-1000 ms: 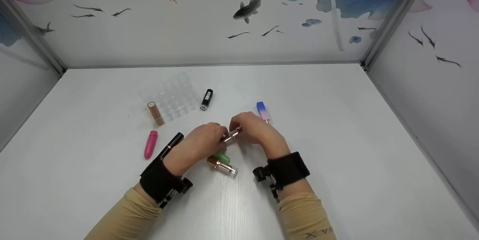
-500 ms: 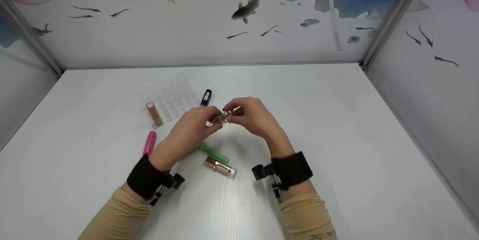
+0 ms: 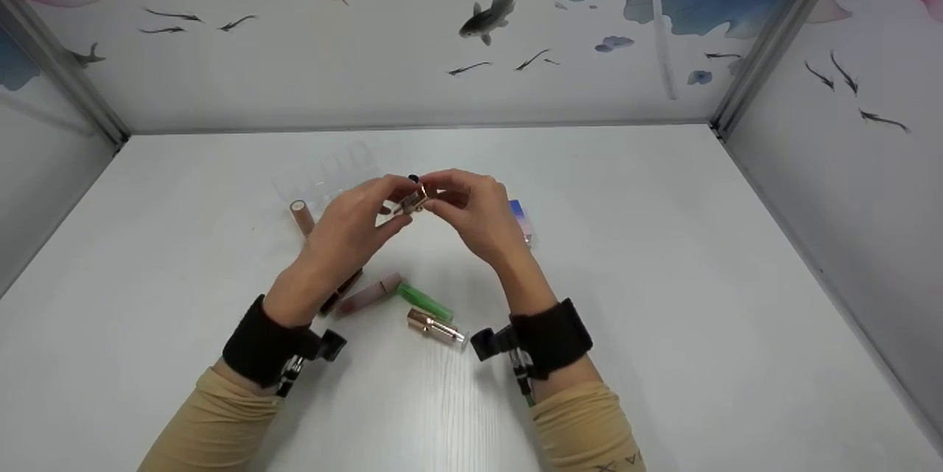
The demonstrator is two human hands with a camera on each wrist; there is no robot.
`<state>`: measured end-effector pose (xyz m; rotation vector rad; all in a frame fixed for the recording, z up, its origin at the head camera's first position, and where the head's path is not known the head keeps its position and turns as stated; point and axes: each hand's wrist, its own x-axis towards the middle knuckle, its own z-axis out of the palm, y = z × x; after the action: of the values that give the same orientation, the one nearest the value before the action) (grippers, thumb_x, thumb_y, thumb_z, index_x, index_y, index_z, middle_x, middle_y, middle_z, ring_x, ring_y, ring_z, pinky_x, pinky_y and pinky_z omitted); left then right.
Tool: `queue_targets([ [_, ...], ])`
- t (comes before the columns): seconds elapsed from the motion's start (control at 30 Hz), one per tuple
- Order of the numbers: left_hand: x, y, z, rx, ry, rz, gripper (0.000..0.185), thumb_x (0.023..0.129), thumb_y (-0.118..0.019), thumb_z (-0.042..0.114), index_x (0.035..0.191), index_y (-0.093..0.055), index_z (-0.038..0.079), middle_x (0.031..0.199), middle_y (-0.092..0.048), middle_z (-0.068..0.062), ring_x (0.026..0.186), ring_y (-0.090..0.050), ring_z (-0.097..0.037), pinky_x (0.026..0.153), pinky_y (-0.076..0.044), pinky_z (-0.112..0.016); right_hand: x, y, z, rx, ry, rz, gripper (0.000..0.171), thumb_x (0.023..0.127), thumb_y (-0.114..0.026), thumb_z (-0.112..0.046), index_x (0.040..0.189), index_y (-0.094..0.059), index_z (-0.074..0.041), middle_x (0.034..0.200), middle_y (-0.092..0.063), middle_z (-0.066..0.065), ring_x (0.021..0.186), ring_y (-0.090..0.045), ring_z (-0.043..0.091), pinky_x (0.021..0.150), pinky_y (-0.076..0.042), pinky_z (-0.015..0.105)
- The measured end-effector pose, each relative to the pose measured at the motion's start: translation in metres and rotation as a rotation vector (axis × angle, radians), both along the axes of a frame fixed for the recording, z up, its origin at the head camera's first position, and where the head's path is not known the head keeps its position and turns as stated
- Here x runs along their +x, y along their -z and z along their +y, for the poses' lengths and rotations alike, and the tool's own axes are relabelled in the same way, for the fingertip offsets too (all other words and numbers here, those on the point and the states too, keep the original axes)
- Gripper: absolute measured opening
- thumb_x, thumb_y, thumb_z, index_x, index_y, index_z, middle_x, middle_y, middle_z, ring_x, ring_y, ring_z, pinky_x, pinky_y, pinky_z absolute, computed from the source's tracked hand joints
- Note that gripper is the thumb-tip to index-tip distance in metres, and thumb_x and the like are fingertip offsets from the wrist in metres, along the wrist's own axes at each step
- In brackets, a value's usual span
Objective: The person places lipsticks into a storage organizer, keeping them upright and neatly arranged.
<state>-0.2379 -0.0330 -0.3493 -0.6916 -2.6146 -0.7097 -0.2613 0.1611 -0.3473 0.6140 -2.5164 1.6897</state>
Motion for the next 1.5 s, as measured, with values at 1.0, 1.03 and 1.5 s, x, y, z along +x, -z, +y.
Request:
queue_targets([
  [1.0,-0.017,-0.009,-0.058,0.256,-0.141,0.062,0.020,0.093,-0.068,0.003,0.111,-0.061,0.002,0.111,-0.063,-0.014,0.104,-0.068,-0.023,0.088,-0.058,-0.026,0.001,0.018,-0.091,-0.031,-0.046,0.180,0.042,0.099,-0.058,-0.003,0.140,-0.056,-0.004,0.141,-0.061,0.012,0.125,-0.064,0.022,0.100,-0.054,0.036],
  [1.03,-0.017,-0.009,-0.061,0.254,-0.149,0.064,0.019,0.092,-0.068,0.002,0.110,-0.061,0.002,0.109,-0.063,-0.014,0.104,-0.068,-0.024,0.088,-0.058,-0.027,0.001,0.019,-0.093,-0.019,-0.062,0.177,0.042,0.099,-0.057,-0.003,0.141,-0.055,-0.005,0.142,-0.060,0.011,0.126,-0.063,0.022,0.100,-0.055,0.037],
  [1.5,-0.023,-0.007,-0.083,0.188,-0.224,0.043,0.009,0.094,-0.067,0.006,0.102,-0.066,0.002,0.101,-0.070,-0.014,0.098,-0.070,-0.025,0.082,-0.060,-0.032,-0.005,0.026,-0.116,-0.034,-0.180,0.053,0.046,0.103,-0.048,-0.002,0.149,-0.044,-0.004,0.153,-0.049,0.013,0.136,-0.055,0.024,0.099,-0.055,0.035],
])
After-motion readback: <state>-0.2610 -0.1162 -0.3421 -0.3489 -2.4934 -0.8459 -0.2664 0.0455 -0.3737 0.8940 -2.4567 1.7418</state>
